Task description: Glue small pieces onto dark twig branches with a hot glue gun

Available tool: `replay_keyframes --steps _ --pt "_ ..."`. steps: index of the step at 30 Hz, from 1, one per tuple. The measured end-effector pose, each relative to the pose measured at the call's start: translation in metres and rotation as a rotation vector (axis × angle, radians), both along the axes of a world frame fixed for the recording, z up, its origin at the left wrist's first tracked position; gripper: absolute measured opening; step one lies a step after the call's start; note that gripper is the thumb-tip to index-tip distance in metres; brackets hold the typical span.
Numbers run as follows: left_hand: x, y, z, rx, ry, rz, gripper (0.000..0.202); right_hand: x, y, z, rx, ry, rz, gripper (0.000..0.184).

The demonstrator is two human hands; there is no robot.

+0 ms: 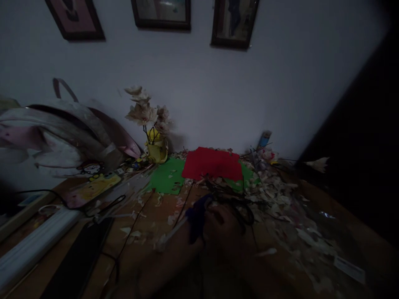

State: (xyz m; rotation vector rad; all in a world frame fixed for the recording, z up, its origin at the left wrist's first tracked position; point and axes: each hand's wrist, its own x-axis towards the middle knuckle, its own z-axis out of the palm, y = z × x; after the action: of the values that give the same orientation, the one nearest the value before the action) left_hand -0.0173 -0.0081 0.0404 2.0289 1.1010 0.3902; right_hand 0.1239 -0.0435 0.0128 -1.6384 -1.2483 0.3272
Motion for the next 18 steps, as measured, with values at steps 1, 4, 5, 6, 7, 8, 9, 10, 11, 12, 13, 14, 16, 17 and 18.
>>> replay_keyframes --steps 1,4,5,6,7,8,9,10,11,12,13,14,16,17,18 --pt "0.0 0.0 0.0 -0.004 0.007 0.015 0.048 0.0 0.001 0.0 -0.007 0.0 -0.002 0.021" --pt "-0.001 0.002 0.0 0.006 0.0 0.046 0.05 0.004 0.002 0.003 -0.018 0.017 -0.032 0.022" --pt "-0.002 0.002 -0.001 0.015 -0.012 0.041 0.051 0.007 0.003 0.004 -0.015 0.042 -0.051 0.021" --pt "-0.002 0.002 -0.001 0.022 -0.026 0.026 0.051 0.009 0.002 0.005 -0.012 0.067 -0.069 0.021" --pt "-0.002 0.002 -0.002 0.024 -0.035 0.014 0.05 0.012 0.002 0.007 -0.011 0.077 -0.086 0.019" --pt "-0.003 0.002 -0.003 0.023 -0.042 0.009 0.049 0.015 0.001 0.009 -0.012 0.068 -0.101 0.018" --pt "-0.003 0.002 -0.005 0.021 -0.043 0.016 0.048 0.017 0.001 0.011 -0.014 0.039 -0.109 0.017" --pt "-0.004 0.002 -0.006 0.018 -0.041 0.033 0.047 0.019 0.0 0.012 -0.014 -0.009 -0.107 0.017" --pt "-0.004 0.003 -0.008 0.012 -0.039 0.051 0.046 0.021 -0.001 0.013 -0.012 -0.066 -0.097 0.017" --pt "-0.005 0.003 -0.01 0.001 -0.043 0.058 0.045 0.022 -0.002 0.014 -0.007 -0.121 -0.089 0.018" --pt "-0.006 0.003 -0.012 -0.009 -0.056 0.056 0.045 0.023 -0.003 0.014 0.001 -0.172 -0.078 0.019" --pt "-0.007 0.003 -0.013 -0.02 -0.07 0.048 0.044 0.024 -0.004 0.013 0.016 -0.22 -0.069 0.02" --pt "-0.008 0.003 -0.015 -0.043 -0.091 0.039 0.044 0.026 -0.005 0.012 0.044 -0.303 -0.057 0.022" --pt "-0.009 0.003 -0.015 -0.047 -0.093 0.039 0.044 0.027 -0.005 0.011 0.047 -0.332 -0.053 0.023" --pt "-0.009 0.002 -0.015 -0.044 -0.092 0.04 0.044 0.028 -0.005 0.01 0.043 -0.35 -0.048 0.023"
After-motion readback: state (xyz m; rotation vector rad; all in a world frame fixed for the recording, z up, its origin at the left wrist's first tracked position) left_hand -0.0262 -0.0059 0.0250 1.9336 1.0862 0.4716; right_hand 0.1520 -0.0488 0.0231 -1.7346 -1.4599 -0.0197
